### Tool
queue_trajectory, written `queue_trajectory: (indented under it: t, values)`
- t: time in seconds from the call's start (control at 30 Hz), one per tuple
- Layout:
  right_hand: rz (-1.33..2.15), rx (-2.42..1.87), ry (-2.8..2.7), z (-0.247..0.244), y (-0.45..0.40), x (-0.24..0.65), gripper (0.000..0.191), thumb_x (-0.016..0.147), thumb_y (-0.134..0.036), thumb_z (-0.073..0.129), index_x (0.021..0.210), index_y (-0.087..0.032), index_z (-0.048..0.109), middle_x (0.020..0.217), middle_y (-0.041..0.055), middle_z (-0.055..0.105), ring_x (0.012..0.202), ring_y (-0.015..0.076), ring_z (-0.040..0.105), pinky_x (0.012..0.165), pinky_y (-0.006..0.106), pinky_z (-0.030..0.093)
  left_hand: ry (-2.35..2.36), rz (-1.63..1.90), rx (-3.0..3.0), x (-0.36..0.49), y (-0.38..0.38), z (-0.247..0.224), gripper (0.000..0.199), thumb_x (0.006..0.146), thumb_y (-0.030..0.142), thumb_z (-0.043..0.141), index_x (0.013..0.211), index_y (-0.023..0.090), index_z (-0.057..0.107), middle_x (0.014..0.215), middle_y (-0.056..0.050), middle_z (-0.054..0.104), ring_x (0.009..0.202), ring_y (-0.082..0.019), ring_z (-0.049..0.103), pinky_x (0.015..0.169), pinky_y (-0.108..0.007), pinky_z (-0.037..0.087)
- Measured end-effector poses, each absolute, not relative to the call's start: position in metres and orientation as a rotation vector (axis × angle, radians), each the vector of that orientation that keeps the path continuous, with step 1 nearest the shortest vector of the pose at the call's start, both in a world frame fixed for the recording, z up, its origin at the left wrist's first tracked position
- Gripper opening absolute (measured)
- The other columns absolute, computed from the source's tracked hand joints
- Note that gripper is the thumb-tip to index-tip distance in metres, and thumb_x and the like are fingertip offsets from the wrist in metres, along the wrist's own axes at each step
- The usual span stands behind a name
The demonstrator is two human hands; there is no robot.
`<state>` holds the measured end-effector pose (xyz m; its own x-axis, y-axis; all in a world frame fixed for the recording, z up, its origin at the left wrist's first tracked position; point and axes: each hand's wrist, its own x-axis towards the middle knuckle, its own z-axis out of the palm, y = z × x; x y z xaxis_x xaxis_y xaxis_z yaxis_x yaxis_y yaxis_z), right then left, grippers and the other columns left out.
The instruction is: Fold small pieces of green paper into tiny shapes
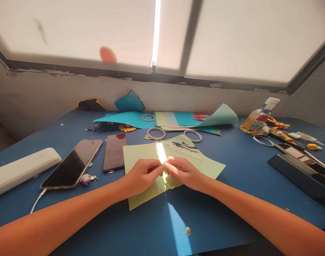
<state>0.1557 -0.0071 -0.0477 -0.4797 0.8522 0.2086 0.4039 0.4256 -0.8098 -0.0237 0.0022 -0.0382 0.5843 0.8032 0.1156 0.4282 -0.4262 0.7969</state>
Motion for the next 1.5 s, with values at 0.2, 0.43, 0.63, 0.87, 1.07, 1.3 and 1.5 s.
queue_trajectory:
  t: [0.2,0.43,0.63,0.87,1.07,1.3,1.5]
  values:
    - [0.947,-1.085,-2.084,-0.0504,-0.0053,0.1562,0.027,0.087,-0.033,0.038,0.065,-0.019,0.039,0.059,-0.0036,0.039,0.055,0.0101,0.034,0.051,0.024,0.029,1.017,0.653,2.056,-0.0220,0.0038,-0.0381,0.031,0.085,0.030,0.042,0.058,0.014,0.047,0.054,0.005,0.029,0.053,-0.009,0.027,0.048,-0.022,0.022]
    - [0.939,-1.095,-2.099,-0.0489,-0.0067,0.1555,0.024,0.087,-0.032,0.037,0.066,-0.019,0.038,0.061,-0.0033,0.038,0.057,0.0105,0.034,0.053,0.025,0.029,1.029,0.668,2.054,-0.0232,0.0027,-0.0368,0.030,0.085,0.031,0.041,0.062,0.014,0.051,0.054,0.005,0.033,0.053,-0.009,0.029,0.049,-0.022,0.023]
    - [0.933,-1.072,-2.119,-0.0462,-0.0077,0.1570,0.018,0.083,-0.027,0.039,0.066,-0.019,0.039,0.063,-0.0026,0.039,0.060,0.0109,0.035,0.056,0.025,0.029,1.031,0.702,2.041,-0.0221,0.0026,-0.0370,0.031,0.084,0.032,0.042,0.059,0.015,0.048,0.054,0.005,0.031,0.053,-0.009,0.029,0.048,-0.022,0.024]
    - [0.940,-1.004,-2.141,-0.0444,-0.0083,0.1577,0.015,0.077,-0.025,0.045,0.062,-0.019,0.044,0.061,-0.0023,0.044,0.059,0.0110,0.039,0.056,0.024,0.031,0.984,0.689,2.002,-0.0217,0.0019,-0.0369,0.022,0.080,0.030,0.049,0.066,0.014,0.053,0.057,0.005,0.041,0.053,-0.008,0.033,0.047,-0.020,0.026]
    - [0.880,-1.022,-2.040,-0.0451,-0.0053,0.1591,0.018,0.082,-0.028,0.044,0.067,-0.019,0.047,0.066,-0.0006,0.049,0.065,0.0125,0.044,0.062,0.026,0.035,0.912,0.635,1.909,-0.0237,0.0042,-0.0345,0.024,0.077,0.031,0.051,0.060,0.014,0.054,0.053,0.005,0.038,0.050,-0.008,0.032,0.046,-0.021,0.024]
    - [0.955,-0.998,-2.131,-0.0454,-0.0059,0.1583,0.026,0.085,-0.031,0.042,0.064,-0.017,0.050,0.061,-0.0010,0.050,0.060,0.0108,0.043,0.056,0.024,0.033,0.876,0.586,1.726,-0.0231,0.0017,-0.0396,0.023,0.068,0.031,0.055,0.054,0.013,0.056,0.046,0.003,0.041,0.046,-0.009,0.039,0.046,-0.022,0.031]
    - [0.957,-0.975,-2.195,-0.0501,-0.0030,0.1610,0.038,0.088,-0.035,0.040,0.055,-0.017,0.042,0.051,-0.0030,0.043,0.053,0.0086,0.037,0.052,0.022,0.030,0.891,0.575,1.684,-0.0237,0.0010,-0.0424,0.022,0.066,0.030,0.057,0.054,0.012,0.058,0.043,0.002,0.047,0.043,-0.010,0.043,0.047,-0.023,0.036]
